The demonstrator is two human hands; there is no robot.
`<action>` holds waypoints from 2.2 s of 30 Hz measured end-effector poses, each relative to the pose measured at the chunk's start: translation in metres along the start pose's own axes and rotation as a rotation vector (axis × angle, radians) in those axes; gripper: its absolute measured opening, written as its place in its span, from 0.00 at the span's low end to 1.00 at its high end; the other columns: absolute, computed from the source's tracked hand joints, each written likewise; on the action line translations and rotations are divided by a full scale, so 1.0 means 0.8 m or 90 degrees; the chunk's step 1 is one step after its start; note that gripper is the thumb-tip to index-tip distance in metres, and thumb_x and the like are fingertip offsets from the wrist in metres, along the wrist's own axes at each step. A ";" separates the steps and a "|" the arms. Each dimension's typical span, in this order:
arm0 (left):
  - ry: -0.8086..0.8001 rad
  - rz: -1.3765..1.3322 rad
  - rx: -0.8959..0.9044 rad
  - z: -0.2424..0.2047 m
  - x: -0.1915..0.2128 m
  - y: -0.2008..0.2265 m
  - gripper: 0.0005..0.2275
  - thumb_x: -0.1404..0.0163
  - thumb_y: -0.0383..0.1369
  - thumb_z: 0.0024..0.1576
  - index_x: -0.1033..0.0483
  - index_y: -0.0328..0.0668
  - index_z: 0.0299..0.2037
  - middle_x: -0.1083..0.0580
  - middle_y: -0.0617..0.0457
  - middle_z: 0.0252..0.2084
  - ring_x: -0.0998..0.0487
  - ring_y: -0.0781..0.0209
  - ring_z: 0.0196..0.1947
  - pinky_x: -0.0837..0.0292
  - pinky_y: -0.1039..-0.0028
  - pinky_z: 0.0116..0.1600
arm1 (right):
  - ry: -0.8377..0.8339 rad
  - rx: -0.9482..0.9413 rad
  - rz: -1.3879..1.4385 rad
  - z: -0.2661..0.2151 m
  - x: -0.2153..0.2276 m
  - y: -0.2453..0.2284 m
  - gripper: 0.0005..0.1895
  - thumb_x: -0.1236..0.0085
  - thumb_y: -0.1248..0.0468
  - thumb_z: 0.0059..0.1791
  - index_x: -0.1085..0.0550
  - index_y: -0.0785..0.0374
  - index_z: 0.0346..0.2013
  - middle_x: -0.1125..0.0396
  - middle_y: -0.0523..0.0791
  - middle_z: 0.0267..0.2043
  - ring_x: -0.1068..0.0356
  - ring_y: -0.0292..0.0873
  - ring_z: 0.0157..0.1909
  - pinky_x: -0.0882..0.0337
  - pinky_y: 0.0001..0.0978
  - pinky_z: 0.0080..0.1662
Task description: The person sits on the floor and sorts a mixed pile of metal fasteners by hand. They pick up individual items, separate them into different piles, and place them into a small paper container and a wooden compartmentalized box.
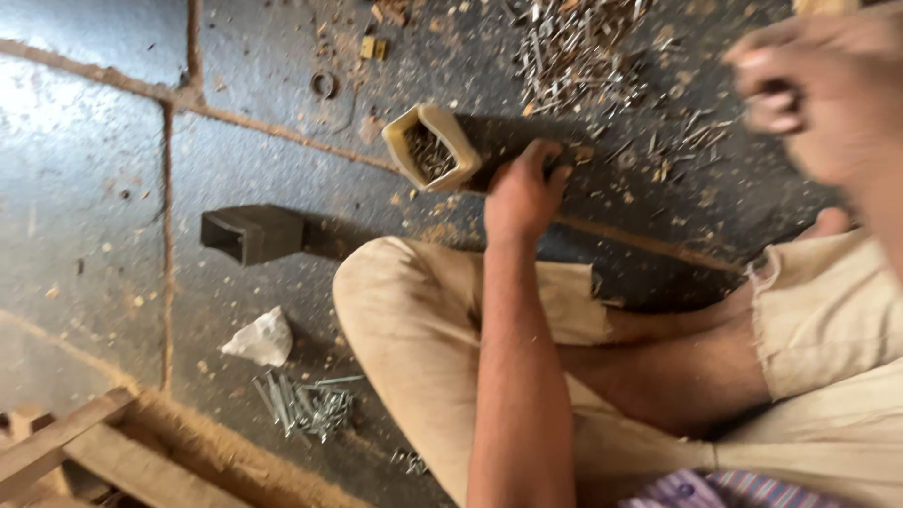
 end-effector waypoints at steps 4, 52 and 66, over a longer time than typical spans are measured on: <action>0.008 0.009 0.039 -0.003 -0.010 -0.013 0.09 0.45 0.39 0.58 0.23 0.49 0.45 0.19 0.46 0.40 0.18 0.44 0.42 0.22 0.58 0.45 | 0.009 0.053 -0.088 -0.031 0.013 -0.012 0.05 0.46 0.67 0.54 0.25 0.65 0.41 0.36 0.42 0.29 0.44 0.26 0.22 0.44 0.14 0.20; 0.068 0.068 0.202 -0.031 0.035 -0.028 0.13 0.43 0.36 0.56 0.26 0.54 0.50 0.20 0.41 0.37 0.20 0.35 0.38 0.24 0.48 0.42 | -0.090 0.379 -0.801 0.026 -0.158 0.071 0.14 0.29 0.63 0.46 0.19 0.59 0.45 0.23 0.47 0.45 0.23 0.45 0.44 0.24 0.36 0.48; 0.065 0.122 0.100 -0.019 0.018 -0.028 0.02 0.48 0.36 0.62 0.23 0.54 0.39 0.21 0.45 0.33 0.20 0.38 0.34 0.25 0.51 0.38 | -0.237 -0.043 0.208 0.038 -0.090 0.081 0.09 0.42 0.73 0.51 0.22 0.68 0.46 0.31 0.45 0.38 0.34 0.37 0.39 0.31 0.26 0.42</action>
Point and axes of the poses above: each hand's wrist, its own z-axis towards the middle knuckle, its own x-axis out of the back of the hand, y = z × x, the point moved 9 cm from there along z, towards the middle knuckle
